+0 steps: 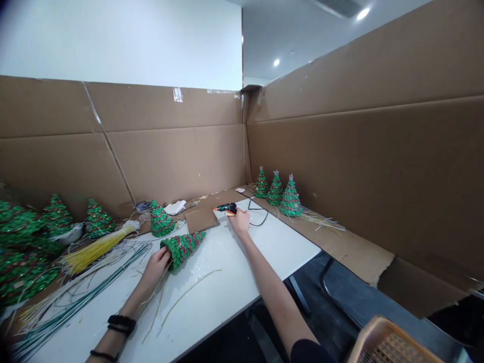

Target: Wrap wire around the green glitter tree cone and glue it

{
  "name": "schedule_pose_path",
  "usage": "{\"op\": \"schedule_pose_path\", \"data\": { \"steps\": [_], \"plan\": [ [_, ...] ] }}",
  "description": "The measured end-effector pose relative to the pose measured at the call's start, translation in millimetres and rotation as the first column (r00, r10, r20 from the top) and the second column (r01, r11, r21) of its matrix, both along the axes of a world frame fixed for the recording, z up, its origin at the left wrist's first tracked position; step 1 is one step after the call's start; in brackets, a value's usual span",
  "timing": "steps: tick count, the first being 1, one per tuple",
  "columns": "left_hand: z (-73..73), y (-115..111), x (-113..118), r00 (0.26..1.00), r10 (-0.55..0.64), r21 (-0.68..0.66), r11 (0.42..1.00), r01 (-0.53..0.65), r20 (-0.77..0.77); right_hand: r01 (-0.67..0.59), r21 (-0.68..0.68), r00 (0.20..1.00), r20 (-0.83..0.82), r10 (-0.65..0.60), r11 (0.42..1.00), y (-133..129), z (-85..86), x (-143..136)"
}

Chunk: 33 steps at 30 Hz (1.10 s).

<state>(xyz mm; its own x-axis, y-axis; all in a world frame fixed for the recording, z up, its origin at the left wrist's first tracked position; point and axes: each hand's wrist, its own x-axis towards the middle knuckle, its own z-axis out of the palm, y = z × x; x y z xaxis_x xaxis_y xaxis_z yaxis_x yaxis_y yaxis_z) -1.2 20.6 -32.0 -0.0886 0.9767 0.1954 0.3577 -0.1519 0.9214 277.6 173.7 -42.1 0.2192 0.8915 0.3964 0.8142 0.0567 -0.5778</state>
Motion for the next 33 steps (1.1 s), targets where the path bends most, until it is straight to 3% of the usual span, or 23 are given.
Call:
{"op": "schedule_pose_path", "data": {
  "steps": [3,9,19,25,27,30,33],
  "plan": [
    [4.6,0.2,0.0,0.995,-0.05,-0.038,0.998,0.054,0.089,0.097,-0.051,0.995,0.042,-0.095,0.994,2.7,-11.2,5.1],
    [5.2,1.4,-3.2,0.983,-0.106,-0.04,0.993,0.113,0.151,0.156,-0.103,0.983,0.113,-0.144,0.982,7.4,-24.3,4.9],
    [-1.9,4.1,-4.8,0.978,-0.099,-0.05,0.993,0.11,0.185,0.142,-0.118,0.985,0.119,-0.128,0.983,16.0,-26.3,4.2],
    [-4.2,6.0,-7.4,0.971,-0.098,-0.074,0.991,0.116,0.217,0.109,-0.038,0.993,0.045,-0.108,0.993,8.7,-20.4,3.2],
    [-3.0,5.5,-7.4,0.98,-0.087,-0.068,0.993,0.1,0.178,0.056,0.023,0.998,0.006,-0.056,0.998,2.4,-12.9,-2.6],
    [-0.5,3.6,-6.8,0.988,-0.074,-0.046,0.996,0.081,0.139,-0.146,0.12,0.988,-0.032,0.15,0.982,-13.1,-0.9,-26.2],
    [1.5,1.8,-6.3,0.987,-0.073,-0.026,0.997,0.077,0.142,-0.407,0.17,0.907,-0.047,0.42,0.898,-37.8,6.0,-64.5]
  ]
}}
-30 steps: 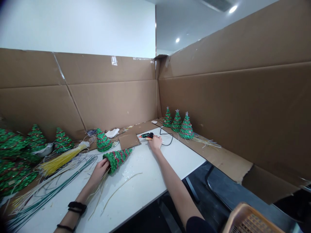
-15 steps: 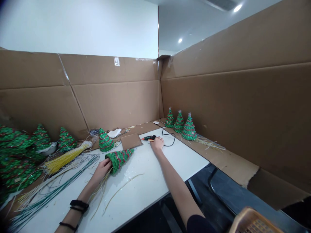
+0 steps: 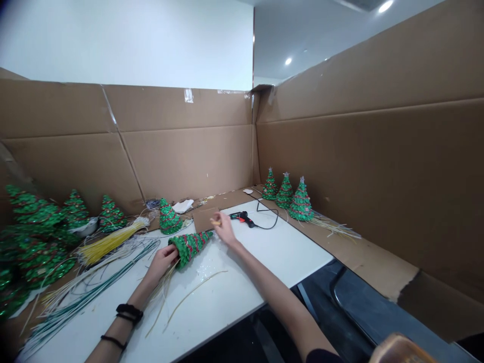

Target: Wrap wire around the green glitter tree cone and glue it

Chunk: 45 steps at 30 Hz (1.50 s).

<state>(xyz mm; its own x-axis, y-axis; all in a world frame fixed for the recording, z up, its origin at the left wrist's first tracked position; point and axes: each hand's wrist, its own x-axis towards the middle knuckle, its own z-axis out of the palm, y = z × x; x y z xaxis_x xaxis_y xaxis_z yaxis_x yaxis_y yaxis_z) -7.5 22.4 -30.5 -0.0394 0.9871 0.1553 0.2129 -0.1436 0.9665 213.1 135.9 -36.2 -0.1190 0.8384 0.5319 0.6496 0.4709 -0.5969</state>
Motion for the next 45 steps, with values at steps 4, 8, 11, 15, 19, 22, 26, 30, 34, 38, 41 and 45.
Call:
{"op": "schedule_pose_path", "data": {
  "steps": [4,8,11,15,19,22,26,30,34,38,41,45],
  "plan": [
    [1.1,-0.2,-0.4,1.0,0.011,-0.003,1.0,-0.011,0.002,-0.408,0.002,0.893,-0.206,0.399,0.913,-36.1,0.8,-40.7],
    [0.8,0.1,-1.2,1.0,0.023,-0.011,1.0,-0.023,0.001,-0.535,-0.032,0.78,-0.401,0.48,0.844,-54.7,0.3,-50.6],
    [-0.2,-0.8,-1.6,1.0,0.024,-0.007,1.0,-0.024,0.004,-0.54,-0.046,0.767,-0.438,0.469,0.841,-58.0,1.5,-51.4],
    [-1.5,-2.3,-1.4,1.0,0.02,0.005,1.0,-0.02,0.019,-0.504,-0.065,0.792,-0.433,0.43,0.861,-59.9,4.0,-56.9],
    [-2.3,-2.3,-0.8,0.999,0.016,0.012,1.0,-0.016,0.031,-0.462,-0.09,0.829,-0.398,0.394,0.882,-61.1,4.8,-62.0],
    [-3.2,-1.8,-0.6,0.999,0.015,0.024,1.0,-0.015,0.036,-0.479,-0.117,0.824,-0.403,0.399,0.87,-59.4,4.2,-62.4],
    [-5.4,-1.3,-0.9,0.999,0.008,0.04,0.999,-0.01,0.037,-0.52,-0.139,0.797,-0.433,0.421,0.843,-55.1,3.2,-60.5],
    [-8.0,-0.6,-1.5,1.0,0.002,0.056,0.998,-0.004,0.03,-0.537,-0.172,0.796,-0.426,0.429,0.826,-52.8,3.4,-58.9],
    [-10.2,0.4,-1.2,1.0,0.011,0.079,0.997,-0.013,0.024,-0.54,-0.182,0.796,-0.426,0.429,0.822,-53.2,3.5,-59.2],
    [-12.0,0.9,-0.1,0.999,0.029,0.099,0.995,-0.031,0.022,-0.519,-0.158,0.808,-0.412,0.422,0.84,-54.0,2.3,-59.9],
    [-13.3,1.4,0.4,0.999,0.035,0.106,0.994,-0.038,0.026,-0.512,-0.144,0.812,-0.403,0.423,0.847,-53.7,1.3,-59.8],
    [-12.8,1.5,-0.7,0.999,0.027,0.09,0.995,-0.031,0.046,-0.523,-0.142,0.81,-0.39,0.438,0.841,-53.6,1.6,-58.9]
  ]
}}
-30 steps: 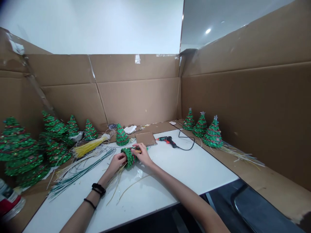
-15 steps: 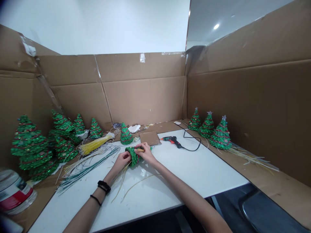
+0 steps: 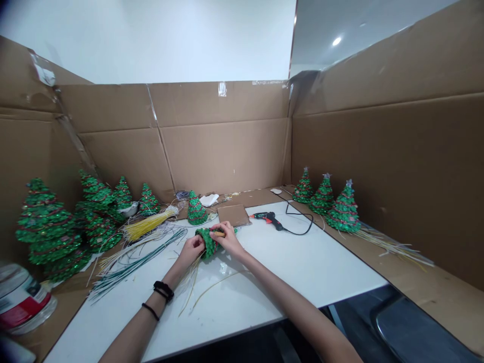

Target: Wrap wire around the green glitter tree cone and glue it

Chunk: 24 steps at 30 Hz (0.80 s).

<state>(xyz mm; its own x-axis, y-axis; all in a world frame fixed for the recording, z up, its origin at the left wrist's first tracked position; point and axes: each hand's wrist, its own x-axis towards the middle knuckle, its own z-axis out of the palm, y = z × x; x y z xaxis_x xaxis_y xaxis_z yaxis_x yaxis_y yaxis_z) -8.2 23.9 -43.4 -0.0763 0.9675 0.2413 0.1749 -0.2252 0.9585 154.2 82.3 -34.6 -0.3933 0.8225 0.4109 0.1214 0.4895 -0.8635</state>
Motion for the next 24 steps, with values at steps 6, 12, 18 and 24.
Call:
{"op": "schedule_pose_path", "data": {
  "steps": [6,12,18,24],
  "plan": [
    [5.2,-1.8,-0.5,0.992,-0.099,-0.068,0.992,0.104,0.073,-0.004,0.079,1.0,0.024,0.002,0.997,-2.9,4.2,1.8],
    [2.2,2.6,3.7,0.973,-0.139,-0.127,0.978,0.163,0.182,-0.009,0.127,0.999,0.047,0.003,0.992,-7.4,9.5,3.6],
    [-3.8,6.6,5.6,0.967,-0.111,-0.116,0.983,0.141,0.231,-0.018,0.062,0.998,0.067,0.014,0.998,-10.4,10.5,4.6],
    [-6.4,4.1,6.8,0.969,-0.073,-0.089,0.991,0.097,0.237,-0.029,0.027,0.997,0.066,0.027,0.999,-9.6,11.8,4.0]
  ]
}}
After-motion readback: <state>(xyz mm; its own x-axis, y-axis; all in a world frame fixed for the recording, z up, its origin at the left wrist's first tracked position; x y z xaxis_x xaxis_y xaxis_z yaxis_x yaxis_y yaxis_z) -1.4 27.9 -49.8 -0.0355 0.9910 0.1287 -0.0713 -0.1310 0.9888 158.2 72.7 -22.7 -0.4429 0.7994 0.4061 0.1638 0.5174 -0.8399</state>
